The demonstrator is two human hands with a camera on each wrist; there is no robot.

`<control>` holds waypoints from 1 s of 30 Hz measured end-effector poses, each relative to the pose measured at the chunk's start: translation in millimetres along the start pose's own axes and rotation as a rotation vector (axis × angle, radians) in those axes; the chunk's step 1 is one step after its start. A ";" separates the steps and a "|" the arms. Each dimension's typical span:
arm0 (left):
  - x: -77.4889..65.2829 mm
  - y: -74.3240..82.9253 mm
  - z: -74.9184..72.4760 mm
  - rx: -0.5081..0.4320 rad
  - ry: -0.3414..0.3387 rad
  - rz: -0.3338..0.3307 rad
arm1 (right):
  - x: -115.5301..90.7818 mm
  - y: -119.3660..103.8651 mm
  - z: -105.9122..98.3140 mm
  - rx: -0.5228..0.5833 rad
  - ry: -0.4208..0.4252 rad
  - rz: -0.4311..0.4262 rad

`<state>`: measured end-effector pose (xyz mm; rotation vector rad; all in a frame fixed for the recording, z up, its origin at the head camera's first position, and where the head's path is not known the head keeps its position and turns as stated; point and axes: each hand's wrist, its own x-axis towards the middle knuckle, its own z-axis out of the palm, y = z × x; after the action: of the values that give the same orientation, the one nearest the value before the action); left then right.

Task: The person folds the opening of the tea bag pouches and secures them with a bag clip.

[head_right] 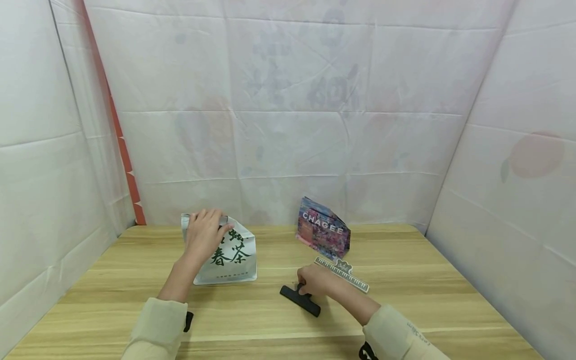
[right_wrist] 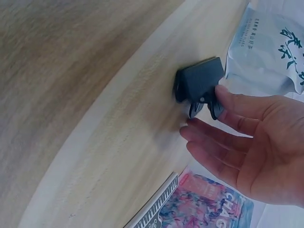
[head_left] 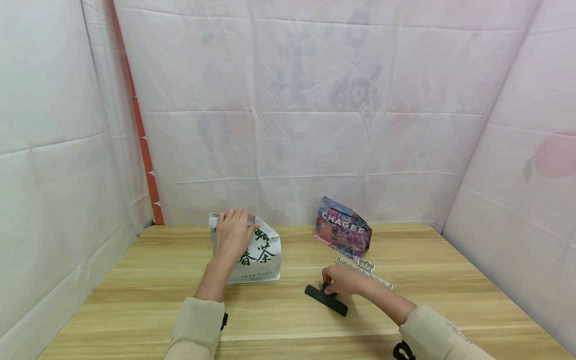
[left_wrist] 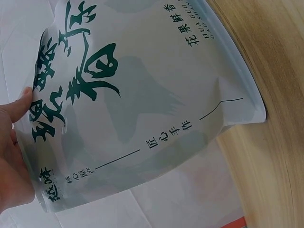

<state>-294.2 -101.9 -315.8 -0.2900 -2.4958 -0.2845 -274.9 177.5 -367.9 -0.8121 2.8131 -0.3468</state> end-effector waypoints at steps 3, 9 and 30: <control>0.1 -0.2 -0.4 0.001 0.000 -0.002 | 0.5 2.4 -1.1 0.049 -0.006 -0.014; 0.1 0.0 -1.1 0.008 -0.002 0.004 | 1.0 5.1 -3.8 0.097 -0.017 0.037; -1.0 0.5 -0.2 0.012 0.002 0.008 | -4.6 4.8 -16.6 0.135 0.083 -0.089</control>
<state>-293.2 -101.6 -316.2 -0.2949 -2.4927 -0.2668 -277.6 186.7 -352.8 -0.9143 2.7971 -0.5896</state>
